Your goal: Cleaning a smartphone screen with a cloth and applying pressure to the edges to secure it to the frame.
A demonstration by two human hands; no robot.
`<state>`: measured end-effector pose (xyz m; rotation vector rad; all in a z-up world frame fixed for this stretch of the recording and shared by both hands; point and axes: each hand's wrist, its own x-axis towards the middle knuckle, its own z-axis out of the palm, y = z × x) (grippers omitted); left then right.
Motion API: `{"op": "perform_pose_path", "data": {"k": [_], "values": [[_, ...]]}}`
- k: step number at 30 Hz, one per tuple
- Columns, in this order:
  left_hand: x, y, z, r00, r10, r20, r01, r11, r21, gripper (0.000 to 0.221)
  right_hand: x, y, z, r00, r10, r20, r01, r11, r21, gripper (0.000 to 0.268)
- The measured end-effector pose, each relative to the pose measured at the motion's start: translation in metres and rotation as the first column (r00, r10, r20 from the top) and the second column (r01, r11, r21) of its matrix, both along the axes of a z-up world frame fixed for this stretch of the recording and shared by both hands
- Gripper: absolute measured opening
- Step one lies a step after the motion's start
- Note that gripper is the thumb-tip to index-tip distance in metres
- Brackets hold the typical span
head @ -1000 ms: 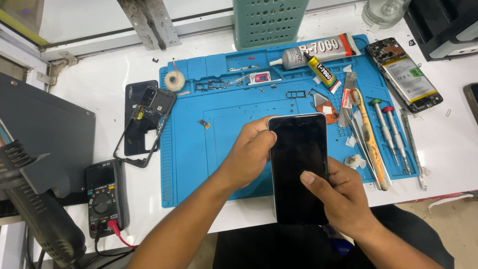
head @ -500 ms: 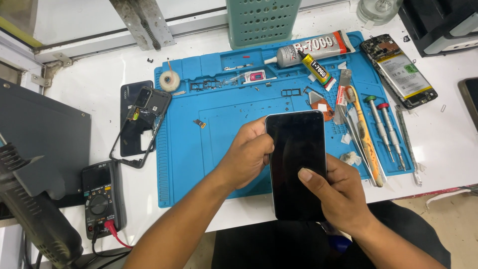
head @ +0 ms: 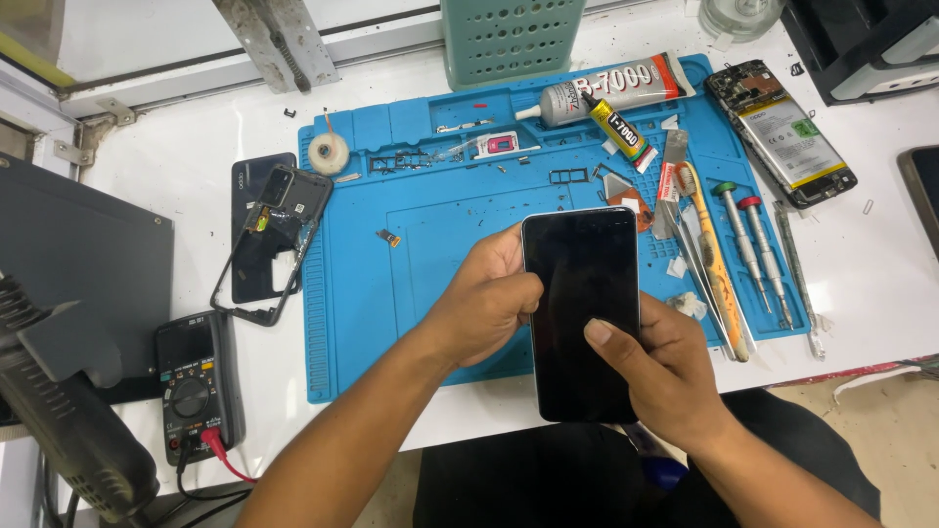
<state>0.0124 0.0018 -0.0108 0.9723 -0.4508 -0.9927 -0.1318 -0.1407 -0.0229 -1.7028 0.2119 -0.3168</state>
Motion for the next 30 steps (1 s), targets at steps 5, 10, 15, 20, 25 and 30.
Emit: {"op": "perform_pose_path", "data": {"k": [5,10,15,20,25,30], "values": [[0.004,0.002,-0.008,0.994,-0.031,-0.101,0.020,0.994,-0.110,0.061,0.001,-0.003,-0.006,1.000,-0.011,-0.018,0.011,0.999,0.032,0.023],[0.008,0.002,-0.027,0.988,-0.075,-0.135,0.049,0.981,-0.188,0.064,0.005,-0.002,-0.009,1.000,0.008,-0.014,-0.006,0.996,0.094,0.023],[0.001,0.000,-0.021,0.996,0.013,-0.091,-0.037,0.963,-0.267,0.068,0.005,-0.011,-0.047,0.991,-0.068,0.117,0.026,0.945,0.325,0.014],[0.000,0.000,-0.022,0.999,0.028,-0.024,-0.033,0.976,-0.216,0.064,0.010,-0.004,-0.030,0.991,-0.060,0.123,0.012,0.932,0.362,0.013],[0.000,-0.005,-0.030,0.997,0.040,0.066,-0.028,0.985,-0.168,0.060,0.012,-0.003,-0.030,0.989,-0.073,0.125,0.018,0.918,0.397,0.013],[-0.001,-0.007,-0.041,0.989,-0.005,0.149,0.022,0.994,-0.111,0.036,0.020,0.005,0.006,0.975,-0.011,0.223,-0.070,0.934,0.349,0.016]]}}
